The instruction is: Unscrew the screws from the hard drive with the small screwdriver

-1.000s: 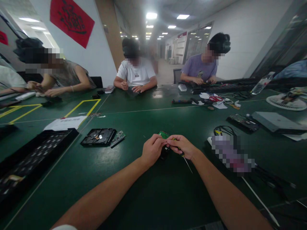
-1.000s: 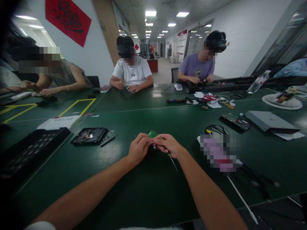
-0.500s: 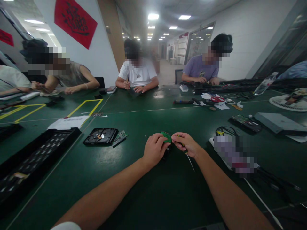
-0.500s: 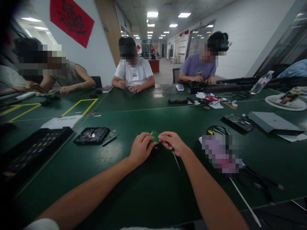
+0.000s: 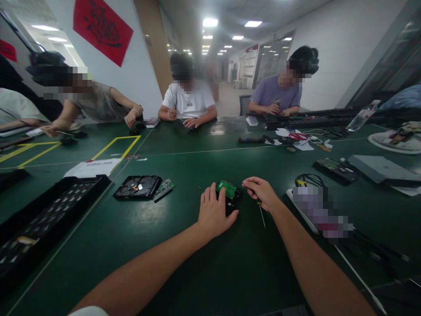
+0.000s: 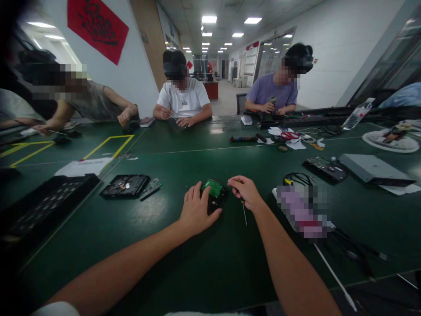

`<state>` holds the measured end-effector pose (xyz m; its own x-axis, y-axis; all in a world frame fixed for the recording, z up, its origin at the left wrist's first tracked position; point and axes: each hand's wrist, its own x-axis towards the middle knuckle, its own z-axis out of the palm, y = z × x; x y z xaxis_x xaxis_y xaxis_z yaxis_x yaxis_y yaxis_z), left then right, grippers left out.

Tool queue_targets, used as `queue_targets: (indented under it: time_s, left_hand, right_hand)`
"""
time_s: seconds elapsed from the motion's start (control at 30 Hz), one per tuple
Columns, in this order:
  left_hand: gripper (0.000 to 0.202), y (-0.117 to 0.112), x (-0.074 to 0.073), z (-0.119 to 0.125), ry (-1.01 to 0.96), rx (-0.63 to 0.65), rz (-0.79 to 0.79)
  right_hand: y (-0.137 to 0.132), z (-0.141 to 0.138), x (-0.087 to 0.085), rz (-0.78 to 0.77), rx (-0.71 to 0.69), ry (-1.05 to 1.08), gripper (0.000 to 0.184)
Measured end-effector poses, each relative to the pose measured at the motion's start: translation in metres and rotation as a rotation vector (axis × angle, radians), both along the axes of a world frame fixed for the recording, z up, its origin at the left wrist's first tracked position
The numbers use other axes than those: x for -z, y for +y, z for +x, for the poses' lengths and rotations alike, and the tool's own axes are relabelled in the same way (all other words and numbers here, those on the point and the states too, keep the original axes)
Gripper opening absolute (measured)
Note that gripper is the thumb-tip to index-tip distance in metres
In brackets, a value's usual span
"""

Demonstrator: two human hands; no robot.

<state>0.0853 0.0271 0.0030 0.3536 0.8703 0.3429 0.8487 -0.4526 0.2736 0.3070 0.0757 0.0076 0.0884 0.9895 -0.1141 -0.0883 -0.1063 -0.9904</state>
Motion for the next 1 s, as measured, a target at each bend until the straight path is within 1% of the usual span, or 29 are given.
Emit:
queue_targets:
  time_s: [0.13,0.27,0.37,0.53,0.6,0.7,0.77,0.87,0.93,1.0]
  left_hand:
    - [0.079,-0.001,0.0,0.001,-0.002,-0.024,-0.04]
    - [0.081,0.006,0.001,-0.004,-0.003,0.041,-0.061]
    - [0.087,0.02,-0.001,-0.011,-0.01,0.159,-0.082]
    - [0.102,0.041,-0.014,-0.027,-0.054,0.444,-0.179]
    - [0.105,0.044,-0.02,-0.032,-0.065,0.527,-0.241]
    - [0.113,0.045,-0.027,-0.035,-0.073,0.604,-0.246]
    - [0.117,0.046,-0.028,-0.035,-0.063,0.647,-0.242]
    - [0.117,0.051,-0.025,-0.035,-0.047,0.653,-0.242]
    - [0.115,0.055,-0.021,-0.036,-0.049,0.607,-0.222]
    - [0.109,0.059,-0.015,-0.036,-0.054,0.541,-0.179]
  right_hand:
    - [0.0,0.001,0.001,-0.021,-0.015,-0.084,0.023]
    - [0.0,0.002,0.002,-0.035,-0.011,-0.122,0.021]
    - [0.0,0.004,0.002,-0.043,0.029,-0.139,0.02]
    - [0.002,0.012,-0.001,-0.045,0.045,-0.154,0.022]
    - [0.002,0.016,-0.002,-0.046,0.017,-0.165,0.024]
    - [0.002,0.022,-0.004,-0.056,-0.055,-0.18,0.027]
    - [0.001,0.025,-0.004,-0.068,-0.108,-0.186,0.028]
    - [0.001,0.027,-0.005,-0.094,-0.166,-0.195,0.028]
    - [0.001,0.029,-0.005,-0.112,-0.155,-0.205,0.026]
    - [0.002,0.031,-0.004,-0.122,-0.111,-0.212,0.023]
